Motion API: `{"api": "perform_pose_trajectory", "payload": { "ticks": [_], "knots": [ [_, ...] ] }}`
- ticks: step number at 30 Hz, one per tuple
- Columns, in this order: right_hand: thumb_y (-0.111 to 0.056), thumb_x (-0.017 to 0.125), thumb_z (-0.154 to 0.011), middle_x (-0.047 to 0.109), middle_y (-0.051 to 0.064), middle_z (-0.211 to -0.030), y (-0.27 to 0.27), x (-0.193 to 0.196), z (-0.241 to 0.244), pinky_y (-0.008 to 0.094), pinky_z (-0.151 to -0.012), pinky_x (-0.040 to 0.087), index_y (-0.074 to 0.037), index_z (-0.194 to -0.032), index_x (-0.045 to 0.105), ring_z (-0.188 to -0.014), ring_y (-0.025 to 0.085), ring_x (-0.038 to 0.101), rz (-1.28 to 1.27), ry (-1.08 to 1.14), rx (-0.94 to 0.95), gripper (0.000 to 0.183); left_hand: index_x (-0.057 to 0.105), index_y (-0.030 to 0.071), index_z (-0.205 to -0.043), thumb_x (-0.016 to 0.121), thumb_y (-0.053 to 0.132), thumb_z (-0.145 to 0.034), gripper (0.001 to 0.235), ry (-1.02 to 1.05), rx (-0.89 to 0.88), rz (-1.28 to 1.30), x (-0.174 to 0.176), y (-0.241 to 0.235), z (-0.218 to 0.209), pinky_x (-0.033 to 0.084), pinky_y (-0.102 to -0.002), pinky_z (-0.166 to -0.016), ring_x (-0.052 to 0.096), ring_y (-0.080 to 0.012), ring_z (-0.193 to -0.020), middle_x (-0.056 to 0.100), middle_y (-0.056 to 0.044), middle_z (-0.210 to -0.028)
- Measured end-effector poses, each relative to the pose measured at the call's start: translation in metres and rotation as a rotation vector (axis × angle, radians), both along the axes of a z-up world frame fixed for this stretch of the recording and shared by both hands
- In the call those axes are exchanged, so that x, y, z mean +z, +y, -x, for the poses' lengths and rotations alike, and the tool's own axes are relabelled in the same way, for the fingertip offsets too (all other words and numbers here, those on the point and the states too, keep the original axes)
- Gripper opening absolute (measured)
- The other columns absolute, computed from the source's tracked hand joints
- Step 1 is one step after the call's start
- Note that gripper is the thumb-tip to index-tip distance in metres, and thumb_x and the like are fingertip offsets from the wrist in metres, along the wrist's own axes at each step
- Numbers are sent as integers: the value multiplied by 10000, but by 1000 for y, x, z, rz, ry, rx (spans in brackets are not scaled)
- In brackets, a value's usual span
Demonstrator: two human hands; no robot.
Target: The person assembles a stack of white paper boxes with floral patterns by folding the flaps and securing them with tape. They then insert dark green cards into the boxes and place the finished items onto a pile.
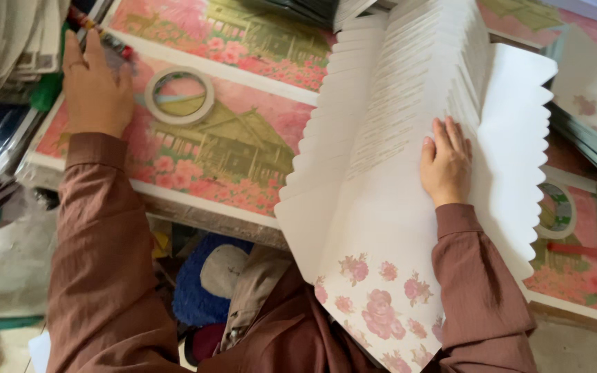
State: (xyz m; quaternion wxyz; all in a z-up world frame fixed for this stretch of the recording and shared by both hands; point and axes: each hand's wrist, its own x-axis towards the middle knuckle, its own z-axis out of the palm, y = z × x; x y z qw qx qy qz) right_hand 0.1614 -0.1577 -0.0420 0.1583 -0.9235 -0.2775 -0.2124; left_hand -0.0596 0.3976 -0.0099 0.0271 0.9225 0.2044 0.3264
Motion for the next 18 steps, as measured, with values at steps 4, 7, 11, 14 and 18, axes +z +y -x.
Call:
{"api": "perform_pose_trajectory", "payload": {
  "ticks": [4, 7, 11, 14, 18],
  "knots": [
    [-191, 490, -964, 476, 205, -1413, 0, 0, 0, 522, -1028, 316, -25, -1331, 562, -1282, 371, 443, -11, -38, 4, 409, 474, -30, -1435, 414, 309, -985, 567, 160, 135, 123, -32, 3, -9, 107, -696, -971, 237, -511, -1315, 295, -382, -1444],
    [-210, 490, -959, 459, 167, -1436, 0, 1, 3, 508, -1045, 309, -68, -1354, 539, -1300, 340, 434, -6, -10, -30, 423, 609, -53, -1377, 539, 246, -969, 511, 24, 123, -148, -38, -1, 0, 243, -708, -875, 419, -534, -1207, 496, -400, -1325],
    [-230, 472, -958, 440, 161, -1448, 1, 1, 3, 505, -1066, 285, -73, -1364, 519, -1321, 335, 411, -16, 26, -41, 438, 726, -38, -1235, 605, 212, -1009, 358, 2, 300, -229, -34, -23, 26, 181, -686, -920, 406, -462, -1289, 577, -291, -1371],
    [-237, 473, -958, 447, 147, -1445, 2, 2, 2, 500, -1069, 286, -83, -1357, 524, -1324, 316, 413, -26, 37, -48, 431, 698, -133, -1284, 579, 245, -994, 491, 51, 497, -94, -41, -34, 45, 96, -759, -878, 219, -528, -1284, 433, -321, -1426],
    [-255, 441, -971, 412, 131, -1471, 1, -1, 0, 492, -1092, 251, -87, -1376, 502, -1344, 313, 379, -17, 83, -52, 443, 535, -81, -1246, 632, 215, -888, 474, 41, 574, 16, -12, -51, 48, 139, -780, -789, 122, -374, -1286, 537, -501, -1194]
  ]
}}
